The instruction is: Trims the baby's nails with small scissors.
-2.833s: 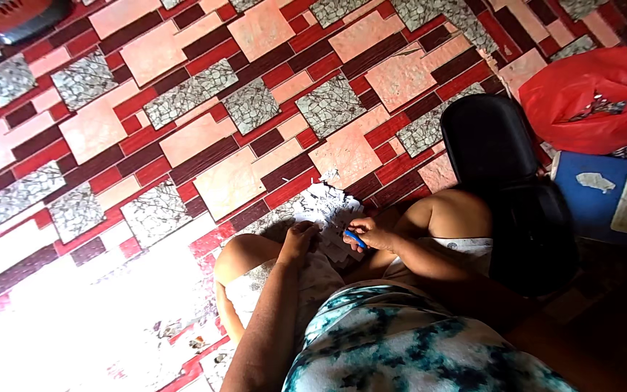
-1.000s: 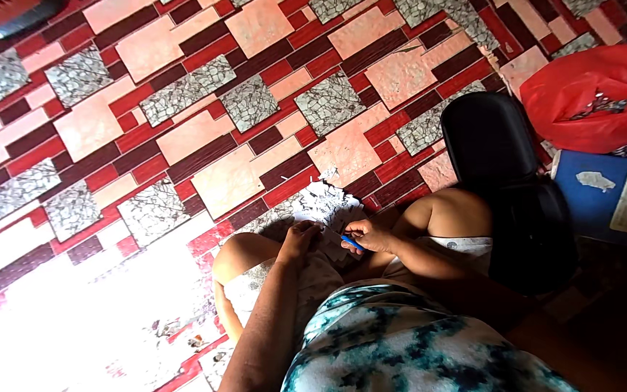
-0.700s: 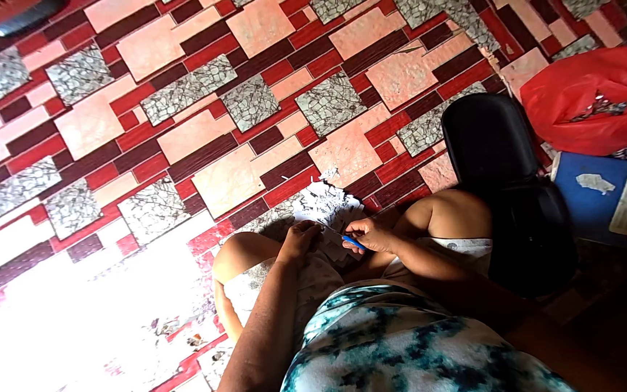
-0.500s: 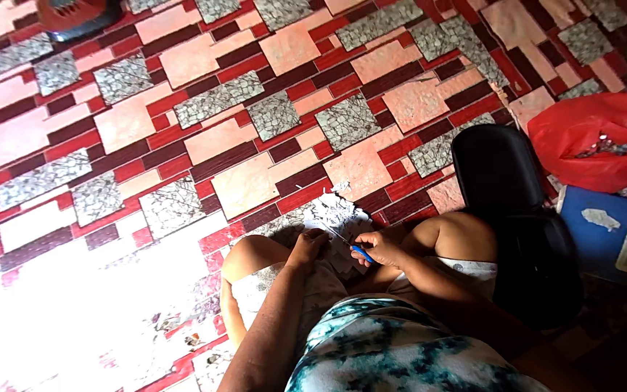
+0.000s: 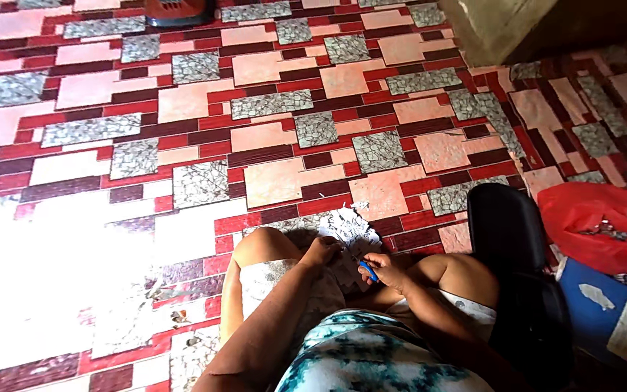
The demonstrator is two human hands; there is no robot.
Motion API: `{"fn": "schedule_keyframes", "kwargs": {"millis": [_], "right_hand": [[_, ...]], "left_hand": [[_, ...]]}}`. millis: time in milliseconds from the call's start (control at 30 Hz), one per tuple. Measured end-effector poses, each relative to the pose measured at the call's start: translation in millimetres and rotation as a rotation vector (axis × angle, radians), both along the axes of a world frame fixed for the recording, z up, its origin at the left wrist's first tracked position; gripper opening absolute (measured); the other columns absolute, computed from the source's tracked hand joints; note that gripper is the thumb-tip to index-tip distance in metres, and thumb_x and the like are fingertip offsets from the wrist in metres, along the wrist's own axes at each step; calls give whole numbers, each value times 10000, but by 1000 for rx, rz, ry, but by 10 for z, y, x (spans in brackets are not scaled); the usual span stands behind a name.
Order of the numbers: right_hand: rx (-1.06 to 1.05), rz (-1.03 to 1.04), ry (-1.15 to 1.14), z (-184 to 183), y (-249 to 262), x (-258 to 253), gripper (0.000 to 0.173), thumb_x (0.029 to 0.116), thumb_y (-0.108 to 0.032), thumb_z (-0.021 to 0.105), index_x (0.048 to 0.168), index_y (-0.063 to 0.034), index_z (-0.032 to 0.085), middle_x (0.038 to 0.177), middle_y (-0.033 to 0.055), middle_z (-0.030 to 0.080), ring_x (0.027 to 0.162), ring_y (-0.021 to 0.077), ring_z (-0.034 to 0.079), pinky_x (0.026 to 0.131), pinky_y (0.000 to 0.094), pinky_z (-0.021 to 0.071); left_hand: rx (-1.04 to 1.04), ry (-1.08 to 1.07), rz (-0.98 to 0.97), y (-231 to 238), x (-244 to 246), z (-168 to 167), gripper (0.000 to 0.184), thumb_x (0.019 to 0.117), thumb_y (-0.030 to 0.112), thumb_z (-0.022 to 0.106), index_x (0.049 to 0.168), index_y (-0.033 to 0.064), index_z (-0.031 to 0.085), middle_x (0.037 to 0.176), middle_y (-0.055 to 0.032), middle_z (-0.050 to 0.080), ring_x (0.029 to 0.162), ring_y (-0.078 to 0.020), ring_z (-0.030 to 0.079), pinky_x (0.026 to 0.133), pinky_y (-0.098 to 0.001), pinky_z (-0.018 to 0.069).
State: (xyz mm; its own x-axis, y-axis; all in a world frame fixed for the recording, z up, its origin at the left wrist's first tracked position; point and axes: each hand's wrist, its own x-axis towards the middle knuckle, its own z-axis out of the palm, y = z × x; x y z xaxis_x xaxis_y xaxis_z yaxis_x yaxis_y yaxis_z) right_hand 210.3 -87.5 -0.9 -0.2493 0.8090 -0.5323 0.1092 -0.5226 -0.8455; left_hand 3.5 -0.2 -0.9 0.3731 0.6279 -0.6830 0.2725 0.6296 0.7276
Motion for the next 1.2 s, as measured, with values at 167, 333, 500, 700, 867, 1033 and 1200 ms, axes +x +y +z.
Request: {"fn": "schedule_keyframes", "kwargs": {"millis": [167,333,500,700,867,1033,1200], "right_hand": [[1,19,-14,0,-11,-1,193,978,-129,647,1105,16,630,775,-8,677,637,44,630,598,205,529],[5,16,-28,17,-16,-9,184,985,-128,645,1099,16,634,766,-5,675,626,43,624,584,199,519],[0,22,-38,20,-21,-24,177,991,-132,647,1092,13,637,756,-7,677,615,39,618,571,195,508],[-16,24,-87,32,-16,-47,207,993,-152,661,1111,17,643,769,8,676,609,47,610,574,206,508],[-2,19,-76,58,-34,-56,189,989,-146,665,1094,11,654,739,-2,676,585,35,600,544,188,488],[8,1,-87,67,-65,-61,177,974,-128,683,1071,18,656,739,0,671,585,39,604,564,199,512],[-13,-46,-115,111,-87,-58,201,965,-118,699,1088,32,644,766,11,672,597,45,612,585,204,531]], "left_hand": [[-19,16,21,-2,0,33,163,1069,120,533,1068,-19,618,733,-27,647,562,-64,587,540,-205,495],[-12,12,12,-16,10,22,162,1071,118,530,1045,-17,616,722,-21,649,544,-54,578,521,-194,483],[-10,8,-12,-29,7,17,156,1063,121,548,1037,-14,621,724,-20,647,548,-59,583,528,-199,495],[28,10,-54,-38,-22,22,181,1066,140,546,1054,-18,633,719,-8,647,541,-48,567,526,-194,481],[41,22,-65,-55,-33,36,187,1070,143,538,1036,-14,635,708,-3,643,515,-40,547,499,-188,463],[38,29,-53,-79,-18,30,192,1066,144,550,1032,-19,646,711,-4,640,526,-41,552,505,-189,467],[22,97,-45,-66,10,-2,228,1058,190,583,1010,-22,652,689,-9,631,507,-43,548,495,-193,468]]}}
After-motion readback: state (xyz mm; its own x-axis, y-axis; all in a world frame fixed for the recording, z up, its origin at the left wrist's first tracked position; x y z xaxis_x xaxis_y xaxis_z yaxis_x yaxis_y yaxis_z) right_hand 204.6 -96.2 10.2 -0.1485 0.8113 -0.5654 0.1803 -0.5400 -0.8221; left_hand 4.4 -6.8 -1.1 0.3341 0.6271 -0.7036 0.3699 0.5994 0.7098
